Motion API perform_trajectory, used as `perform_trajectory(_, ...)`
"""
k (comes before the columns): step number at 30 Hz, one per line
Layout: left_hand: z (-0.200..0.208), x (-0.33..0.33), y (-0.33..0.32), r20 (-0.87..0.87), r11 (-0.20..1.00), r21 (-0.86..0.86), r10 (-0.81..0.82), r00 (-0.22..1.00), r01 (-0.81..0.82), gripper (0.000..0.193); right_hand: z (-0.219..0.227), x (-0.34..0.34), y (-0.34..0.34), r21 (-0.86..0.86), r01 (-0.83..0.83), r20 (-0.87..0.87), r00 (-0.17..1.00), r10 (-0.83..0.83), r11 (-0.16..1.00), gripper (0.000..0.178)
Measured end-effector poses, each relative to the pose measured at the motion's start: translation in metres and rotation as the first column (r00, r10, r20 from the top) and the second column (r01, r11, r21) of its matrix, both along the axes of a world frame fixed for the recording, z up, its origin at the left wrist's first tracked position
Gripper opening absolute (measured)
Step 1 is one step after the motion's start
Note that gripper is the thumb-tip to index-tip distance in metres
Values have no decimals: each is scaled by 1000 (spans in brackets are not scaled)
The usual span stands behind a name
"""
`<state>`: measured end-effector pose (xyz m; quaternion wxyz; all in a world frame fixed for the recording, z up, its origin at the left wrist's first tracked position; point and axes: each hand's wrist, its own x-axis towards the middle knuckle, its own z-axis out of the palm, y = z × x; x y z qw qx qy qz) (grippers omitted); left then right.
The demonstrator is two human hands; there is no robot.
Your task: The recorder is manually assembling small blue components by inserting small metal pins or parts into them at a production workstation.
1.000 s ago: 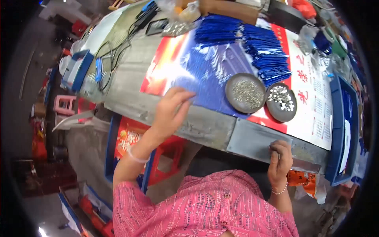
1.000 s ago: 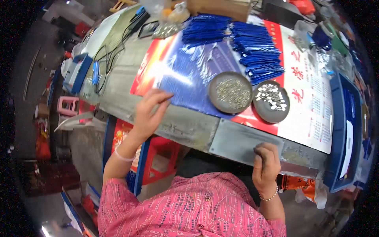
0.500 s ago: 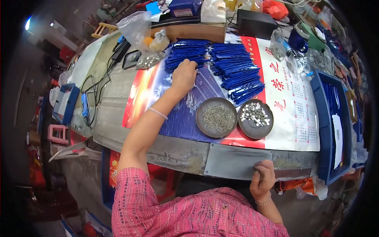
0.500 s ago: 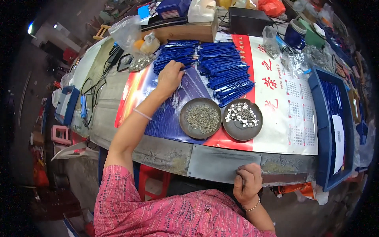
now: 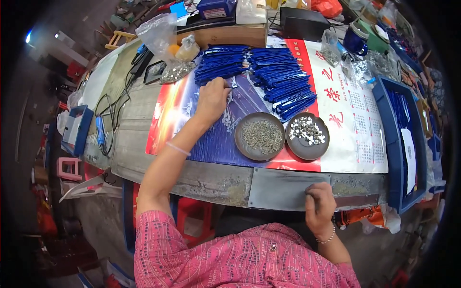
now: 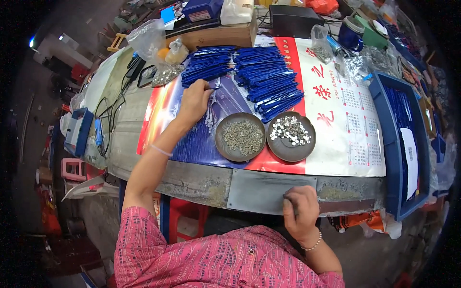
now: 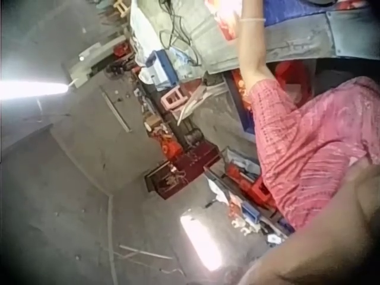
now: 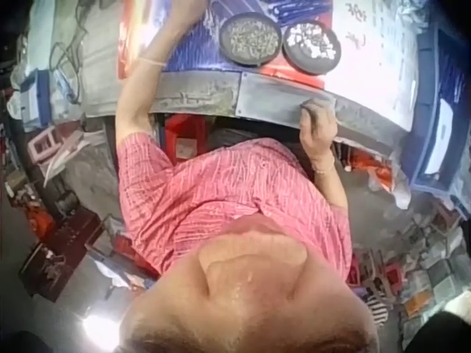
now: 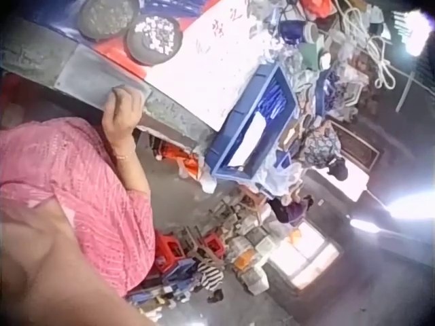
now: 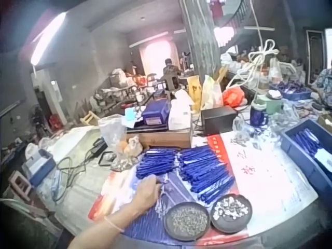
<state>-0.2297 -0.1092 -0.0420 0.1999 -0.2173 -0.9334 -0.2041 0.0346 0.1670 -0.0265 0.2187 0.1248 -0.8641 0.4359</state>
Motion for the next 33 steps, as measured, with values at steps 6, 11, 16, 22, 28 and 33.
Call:
perform_trajectory(6,48,99,5,188,827,562,-134,973,5,9,57,-48,-4,205,-232,230,956,183,951,15)
perform_trajectory(11,58,186,15,342,480,865,-347,873,-148,15,51,-120,-31,441,-329,138,944,299,835,18)
perform_trajectory(16,37,224,17,369,181,929,-509,778,-322,18,22,-156,-52,687,-316,155,944,292,654,19)
perform_trajectory(22,33,240,14,348,-90,849,-647,679,-520,17,15,-162,-62,715,-314,113,934,340,625,6)
perform_trajectory(28,27,236,13,343,-142,799,-691,636,-585,14,21,-168,-62,566,-359,214,933,289,742,10)
perform_trajectory(33,25,237,18,379,-69,829,-661,648,-555,14,33,-164,-57,332,-377,290,913,287,865,15)
